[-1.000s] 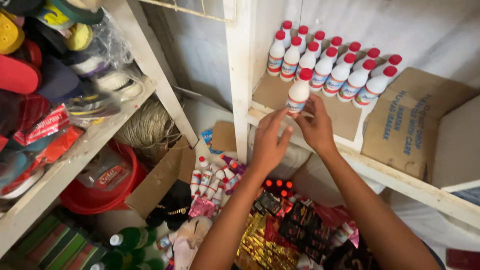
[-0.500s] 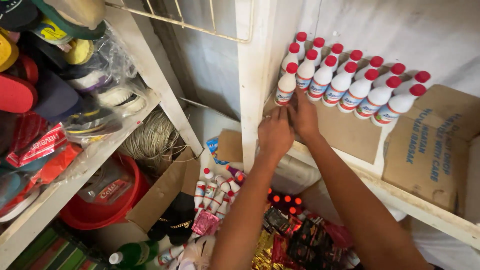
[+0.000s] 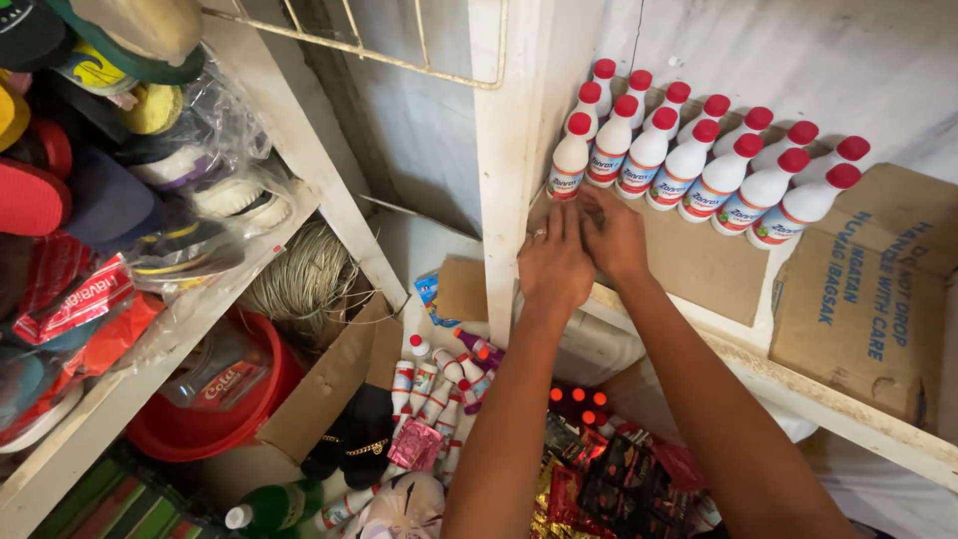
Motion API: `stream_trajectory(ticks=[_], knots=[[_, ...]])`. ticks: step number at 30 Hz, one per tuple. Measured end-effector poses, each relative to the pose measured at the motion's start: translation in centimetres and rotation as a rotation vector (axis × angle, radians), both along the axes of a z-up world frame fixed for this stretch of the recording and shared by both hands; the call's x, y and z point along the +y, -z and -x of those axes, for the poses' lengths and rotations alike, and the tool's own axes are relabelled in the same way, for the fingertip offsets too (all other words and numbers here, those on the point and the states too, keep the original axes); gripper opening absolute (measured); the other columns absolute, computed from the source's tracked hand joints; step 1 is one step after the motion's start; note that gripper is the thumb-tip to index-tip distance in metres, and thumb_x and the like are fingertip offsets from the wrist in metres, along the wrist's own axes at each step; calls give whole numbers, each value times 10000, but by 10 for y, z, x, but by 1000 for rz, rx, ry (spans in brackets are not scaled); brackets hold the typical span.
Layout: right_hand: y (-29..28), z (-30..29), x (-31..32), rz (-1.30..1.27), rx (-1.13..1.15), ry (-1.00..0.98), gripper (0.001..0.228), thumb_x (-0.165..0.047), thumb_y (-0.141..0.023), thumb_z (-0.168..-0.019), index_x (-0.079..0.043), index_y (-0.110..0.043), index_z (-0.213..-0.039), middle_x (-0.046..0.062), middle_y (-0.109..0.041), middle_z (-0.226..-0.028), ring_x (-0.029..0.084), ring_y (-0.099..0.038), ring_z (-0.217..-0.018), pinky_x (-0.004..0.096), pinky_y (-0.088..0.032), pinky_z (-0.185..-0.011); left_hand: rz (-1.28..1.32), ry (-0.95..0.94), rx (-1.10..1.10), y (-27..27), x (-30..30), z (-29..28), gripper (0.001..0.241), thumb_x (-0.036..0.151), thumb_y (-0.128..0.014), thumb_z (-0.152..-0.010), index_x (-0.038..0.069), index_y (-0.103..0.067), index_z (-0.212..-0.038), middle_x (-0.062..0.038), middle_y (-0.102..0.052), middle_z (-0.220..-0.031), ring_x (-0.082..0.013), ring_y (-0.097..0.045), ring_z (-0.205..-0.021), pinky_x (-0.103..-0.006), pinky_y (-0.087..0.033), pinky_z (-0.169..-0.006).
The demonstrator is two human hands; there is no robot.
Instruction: Organizing small bottles of Zonrox bleach on a shelf in a storage area.
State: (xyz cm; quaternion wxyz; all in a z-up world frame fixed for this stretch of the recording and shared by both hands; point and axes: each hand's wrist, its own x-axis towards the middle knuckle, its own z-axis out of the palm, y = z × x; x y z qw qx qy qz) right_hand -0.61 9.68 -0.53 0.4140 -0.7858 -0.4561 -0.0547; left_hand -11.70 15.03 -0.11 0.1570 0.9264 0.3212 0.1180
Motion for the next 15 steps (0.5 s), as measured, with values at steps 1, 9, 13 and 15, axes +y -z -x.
stream_trajectory(ticks=[1, 9, 13, 15], knots=[[-1, 0, 0, 9, -10, -4, 485, -74, -705, -876, -216, -680, -1339, 53, -754, -1176, 288, -700, -1107, 450, -537, -981, 2, 12, 23, 1, 0, -1, 696, 236, -342, -946, 108, -243, -1623, -140, -310, -1672, -381, -420, -1457, -460, -341, -1158], [-5, 1, -1, -22, 34, -1, 535, -36, -692, -857, -173, -611, -1368, 101, -697, -1292, 358, -653, -1183, 510, -510, -1024, 75, 49, 138, -7, 4, -11, 689, 242, -233, -996, 63, -76, -1642, -219, -111, -1712, -428, -167, -1562, -510, -205, -1215], [3, -9, -2, -28, -1, -39, 568, -12, -634, -882, -140, -593, -1433, 170, -681, -1319, 416, -640, -1185, 559, -500, -1015, 114, 25, 131, 10, 13, -29, 679, 302, -202, -1020, 45, -70, -1635, -199, -75, -1719, -421, -104, -1574, -579, -136, -1240], [2, -11, -2, -29, -3, -52, 562, 5, -609, -895, -111, -585, -1444, 208, -666, -1338, 461, -618, -1204, 583, -494, -1011, 102, 21, 139, 8, 13, -30, 683, 301, -204, -1015, 37, -68, -1631, -191, -84, -1717, -414, -97, -1577, -598, -137, -1237]])
